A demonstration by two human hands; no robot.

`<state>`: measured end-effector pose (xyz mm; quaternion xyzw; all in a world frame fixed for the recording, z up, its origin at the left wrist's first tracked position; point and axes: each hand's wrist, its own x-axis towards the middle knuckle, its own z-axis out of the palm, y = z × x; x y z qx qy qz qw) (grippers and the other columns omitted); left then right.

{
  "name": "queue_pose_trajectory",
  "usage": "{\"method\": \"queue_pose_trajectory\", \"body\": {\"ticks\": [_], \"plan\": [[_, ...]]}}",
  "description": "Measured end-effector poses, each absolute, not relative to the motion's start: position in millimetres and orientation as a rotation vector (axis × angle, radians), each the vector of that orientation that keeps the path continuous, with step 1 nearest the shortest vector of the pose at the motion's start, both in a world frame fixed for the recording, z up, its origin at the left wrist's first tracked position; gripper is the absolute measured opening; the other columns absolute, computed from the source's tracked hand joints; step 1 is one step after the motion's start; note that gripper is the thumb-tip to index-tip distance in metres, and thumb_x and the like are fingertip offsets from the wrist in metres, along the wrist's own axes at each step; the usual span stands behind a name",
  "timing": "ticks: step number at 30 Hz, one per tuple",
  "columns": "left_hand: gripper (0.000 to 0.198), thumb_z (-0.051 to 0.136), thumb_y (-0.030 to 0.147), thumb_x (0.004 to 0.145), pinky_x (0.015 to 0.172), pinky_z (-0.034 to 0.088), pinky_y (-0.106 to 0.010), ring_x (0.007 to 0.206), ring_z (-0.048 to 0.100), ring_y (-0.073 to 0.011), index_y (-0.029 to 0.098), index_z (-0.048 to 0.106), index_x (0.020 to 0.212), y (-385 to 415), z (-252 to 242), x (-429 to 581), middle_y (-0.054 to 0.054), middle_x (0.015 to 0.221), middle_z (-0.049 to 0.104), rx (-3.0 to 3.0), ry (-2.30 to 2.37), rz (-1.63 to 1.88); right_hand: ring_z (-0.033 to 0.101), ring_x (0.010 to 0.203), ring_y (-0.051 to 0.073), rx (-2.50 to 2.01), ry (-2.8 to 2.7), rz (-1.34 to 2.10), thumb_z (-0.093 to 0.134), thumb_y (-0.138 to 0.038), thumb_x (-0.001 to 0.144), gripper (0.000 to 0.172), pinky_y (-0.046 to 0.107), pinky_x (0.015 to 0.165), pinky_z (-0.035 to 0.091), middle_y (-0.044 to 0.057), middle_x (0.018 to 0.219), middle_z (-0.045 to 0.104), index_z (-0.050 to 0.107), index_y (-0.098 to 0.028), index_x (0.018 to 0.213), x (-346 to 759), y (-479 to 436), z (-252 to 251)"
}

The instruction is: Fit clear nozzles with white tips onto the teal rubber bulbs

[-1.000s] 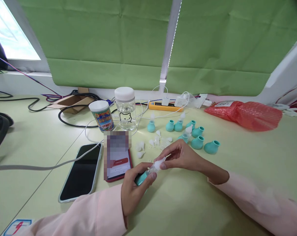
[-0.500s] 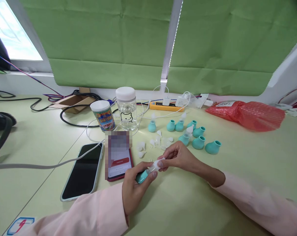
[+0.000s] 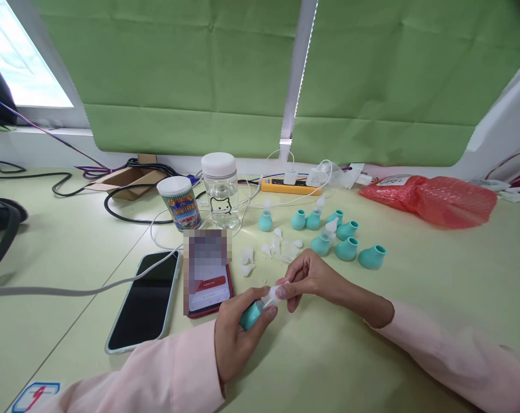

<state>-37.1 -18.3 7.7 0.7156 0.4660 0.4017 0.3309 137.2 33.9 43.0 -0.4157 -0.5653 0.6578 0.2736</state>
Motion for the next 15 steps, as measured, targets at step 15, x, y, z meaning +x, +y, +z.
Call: {"method": "queue_pose_trajectory", "body": {"ticks": [15], "plan": [[0.034, 0.045, 0.032, 0.081, 0.08, 0.04, -0.032, 0.09, 0.054, -0.0214, 0.022, 0.053, 0.112, -24, 10, -40, -0.006, 0.101, 0.062, 1.562, 1.071, 1.083, 0.057, 0.042, 0.012, -1.134, -1.812, 0.828, 0.069, -0.025, 0.06, 0.005, 0.021, 0.038, 0.047, 0.0, 0.05, 0.064, 0.069, -0.021, 0.061, 161, 15, 102]]}}
